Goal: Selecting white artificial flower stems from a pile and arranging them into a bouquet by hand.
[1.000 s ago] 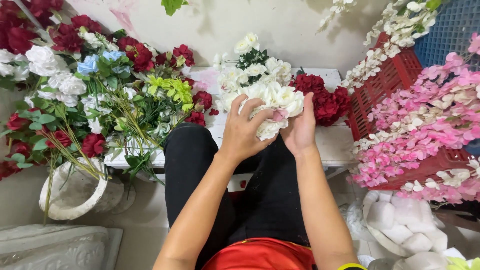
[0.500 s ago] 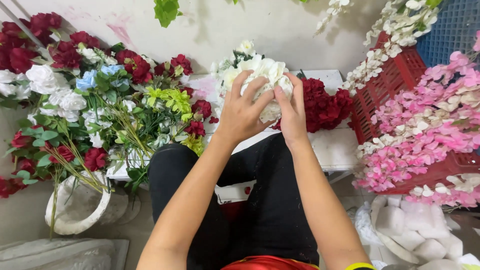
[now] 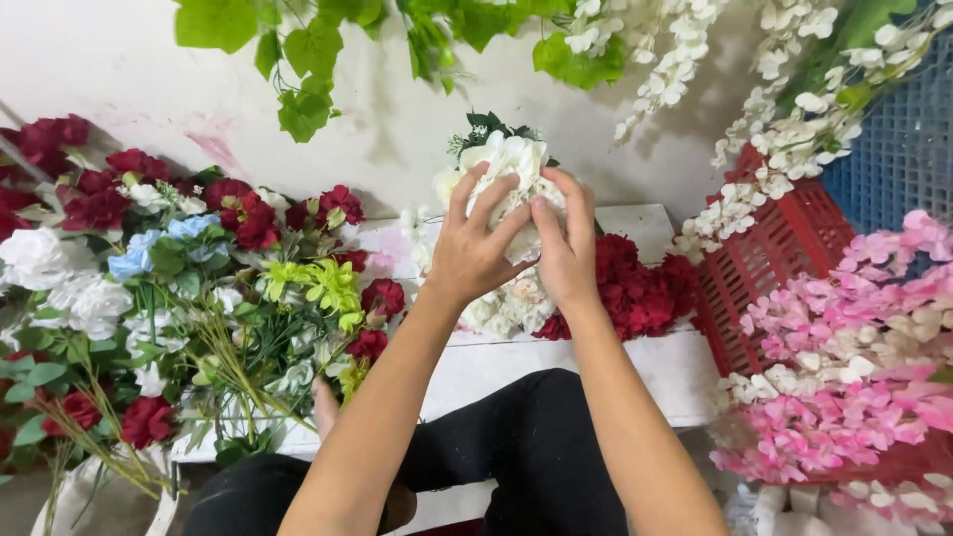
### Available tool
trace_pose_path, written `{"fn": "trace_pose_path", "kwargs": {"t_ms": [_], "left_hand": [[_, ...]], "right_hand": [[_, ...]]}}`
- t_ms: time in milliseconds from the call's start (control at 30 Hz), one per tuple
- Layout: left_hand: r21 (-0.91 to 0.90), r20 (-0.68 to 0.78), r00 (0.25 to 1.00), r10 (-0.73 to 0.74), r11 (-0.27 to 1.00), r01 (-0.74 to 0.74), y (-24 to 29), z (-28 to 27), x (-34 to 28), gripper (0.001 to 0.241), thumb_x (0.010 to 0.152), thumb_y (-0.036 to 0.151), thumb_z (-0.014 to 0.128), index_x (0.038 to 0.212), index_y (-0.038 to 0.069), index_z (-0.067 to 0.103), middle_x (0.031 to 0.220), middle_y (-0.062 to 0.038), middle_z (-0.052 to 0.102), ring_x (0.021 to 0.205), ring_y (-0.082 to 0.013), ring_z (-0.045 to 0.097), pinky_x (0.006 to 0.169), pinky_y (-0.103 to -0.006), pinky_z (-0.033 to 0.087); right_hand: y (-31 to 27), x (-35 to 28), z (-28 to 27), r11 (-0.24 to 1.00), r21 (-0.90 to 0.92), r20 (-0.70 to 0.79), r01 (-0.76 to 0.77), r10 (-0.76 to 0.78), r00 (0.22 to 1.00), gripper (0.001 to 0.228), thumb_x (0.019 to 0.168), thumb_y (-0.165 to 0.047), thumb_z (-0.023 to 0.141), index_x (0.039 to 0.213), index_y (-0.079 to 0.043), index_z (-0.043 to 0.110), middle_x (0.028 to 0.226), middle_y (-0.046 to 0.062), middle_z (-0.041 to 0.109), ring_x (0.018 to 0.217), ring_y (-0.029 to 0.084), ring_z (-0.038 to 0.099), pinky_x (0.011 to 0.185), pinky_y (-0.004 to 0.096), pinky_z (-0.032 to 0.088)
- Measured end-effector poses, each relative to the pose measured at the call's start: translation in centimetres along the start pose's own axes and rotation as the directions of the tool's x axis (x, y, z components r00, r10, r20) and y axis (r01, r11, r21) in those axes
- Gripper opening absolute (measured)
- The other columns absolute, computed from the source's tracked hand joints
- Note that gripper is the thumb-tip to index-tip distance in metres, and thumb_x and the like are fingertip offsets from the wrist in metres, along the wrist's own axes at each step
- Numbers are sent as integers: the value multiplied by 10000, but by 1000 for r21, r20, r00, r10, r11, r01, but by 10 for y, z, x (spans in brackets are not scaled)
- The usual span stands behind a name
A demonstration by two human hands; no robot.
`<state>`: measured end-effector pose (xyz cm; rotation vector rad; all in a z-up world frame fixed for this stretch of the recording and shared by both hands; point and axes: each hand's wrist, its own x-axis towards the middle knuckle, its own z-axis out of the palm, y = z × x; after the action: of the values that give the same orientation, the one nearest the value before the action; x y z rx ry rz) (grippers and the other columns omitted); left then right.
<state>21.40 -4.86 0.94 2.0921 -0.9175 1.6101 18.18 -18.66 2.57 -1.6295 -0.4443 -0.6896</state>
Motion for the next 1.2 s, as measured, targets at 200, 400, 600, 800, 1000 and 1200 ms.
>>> {"fn": "trace_pose_path", "kwargs": {"t_ms": [200,400,600,800,1000,1200], "left_hand": [[19,1,1000,-12,1000,12,-44,47,-1,530,725,375,936,1161,243,665,1411,-38,542,1385,-438,457,993,-470,563],[-3,85,967,-242,970,243,-71,82,-41,629,714,330,939,1251,230,626,1417,-74,504,1412,-461,400,1193,-533,398],[66,743,560,-366,873,483,-55,86,-132,813,832,419,767,1542,301,389,1691,-13,241,1547,-451,191,1129,-493,512],[31,292,810,-508,852,523,-69,81,-125,685,919,368,744,1539,220,495,1668,-130,307,1494,-353,413,1124,-418,508],[279,521,385,-762,578,766,-88,77,-123,965,892,666,676,1667,328,212,1711,-165,112,1553,-513,51,1138,-774,245],[-24,760,301,-575,438,899,-79,69,-104,904,963,347,531,1655,263,-45,1703,-253,122,1507,-558,206,1201,-665,319]], "right_hand": [[42,41,11,998,29,33,-55,54,998,366,1093,-253,532,1435,-124,515,1408,144,483,1443,330,374,1234,500,221],[100,69,42,930,-24,111,-367,367,924,409,1087,-332,521,1466,-183,486,1499,226,460,1457,419,383,1206,545,279],[217,-7,44,632,-445,92,-634,737,669,520,1011,-346,560,1512,-283,434,1559,276,289,1457,474,354,1184,599,309],[205,-14,48,795,-489,-159,-359,323,933,490,948,-179,635,1421,-108,528,1393,290,442,1319,529,463,1093,609,402],[201,-18,65,803,-564,-110,-193,159,981,512,938,-209,672,1438,-193,559,1447,191,451,1330,447,486,1069,607,424],[206,-20,83,874,-468,-120,-127,79,990,584,922,-172,711,1466,-166,499,1472,184,410,1359,461,466,1093,612,411]]}}
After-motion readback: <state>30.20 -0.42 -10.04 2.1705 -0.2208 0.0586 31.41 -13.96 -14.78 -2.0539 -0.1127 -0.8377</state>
